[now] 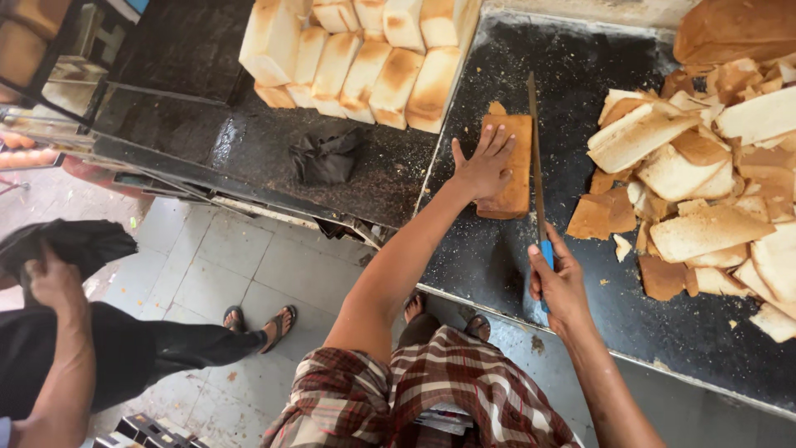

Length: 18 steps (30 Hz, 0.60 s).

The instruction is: The person trims the crusts from loaves of bread using a long knife on a black countertop, stacking the trimmed bread and the crusts separately.

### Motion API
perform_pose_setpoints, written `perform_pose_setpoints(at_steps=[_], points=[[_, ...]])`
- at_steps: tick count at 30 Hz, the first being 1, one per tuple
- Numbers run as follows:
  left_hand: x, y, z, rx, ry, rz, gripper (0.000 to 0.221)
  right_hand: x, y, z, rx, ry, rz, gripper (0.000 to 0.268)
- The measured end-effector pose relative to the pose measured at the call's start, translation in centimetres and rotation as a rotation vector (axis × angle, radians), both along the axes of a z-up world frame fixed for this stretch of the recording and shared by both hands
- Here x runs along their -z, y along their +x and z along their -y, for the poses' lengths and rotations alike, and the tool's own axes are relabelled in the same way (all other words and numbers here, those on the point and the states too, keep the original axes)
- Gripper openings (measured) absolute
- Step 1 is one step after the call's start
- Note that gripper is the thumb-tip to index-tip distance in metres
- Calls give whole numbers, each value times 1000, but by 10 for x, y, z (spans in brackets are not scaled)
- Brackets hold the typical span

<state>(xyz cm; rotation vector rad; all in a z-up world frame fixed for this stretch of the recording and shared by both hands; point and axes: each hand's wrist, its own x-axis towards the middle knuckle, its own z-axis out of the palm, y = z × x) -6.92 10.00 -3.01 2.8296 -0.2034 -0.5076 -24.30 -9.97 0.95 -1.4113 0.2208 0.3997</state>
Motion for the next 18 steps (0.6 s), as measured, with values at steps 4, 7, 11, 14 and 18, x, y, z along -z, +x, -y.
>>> perform_pose_setpoints(at_steps=[4,7,11,14,18], points=[[-2,0,-1,14,0,-19,74,4,-1,-2,-17,-147,74,67],[-5,-3,-2,23,-2,-24,74,7,0,-2,-35,-197,129,68],[-5,0,-3,54,-5,-13,75,7,2,-2,-31,-348,106,68],[-1,-7,-4,35,8,37,74,14,2,1,-54,-423,177,65],[6,-12,1,35,45,28,74,26,-3,-1,-36,-441,286,62]])
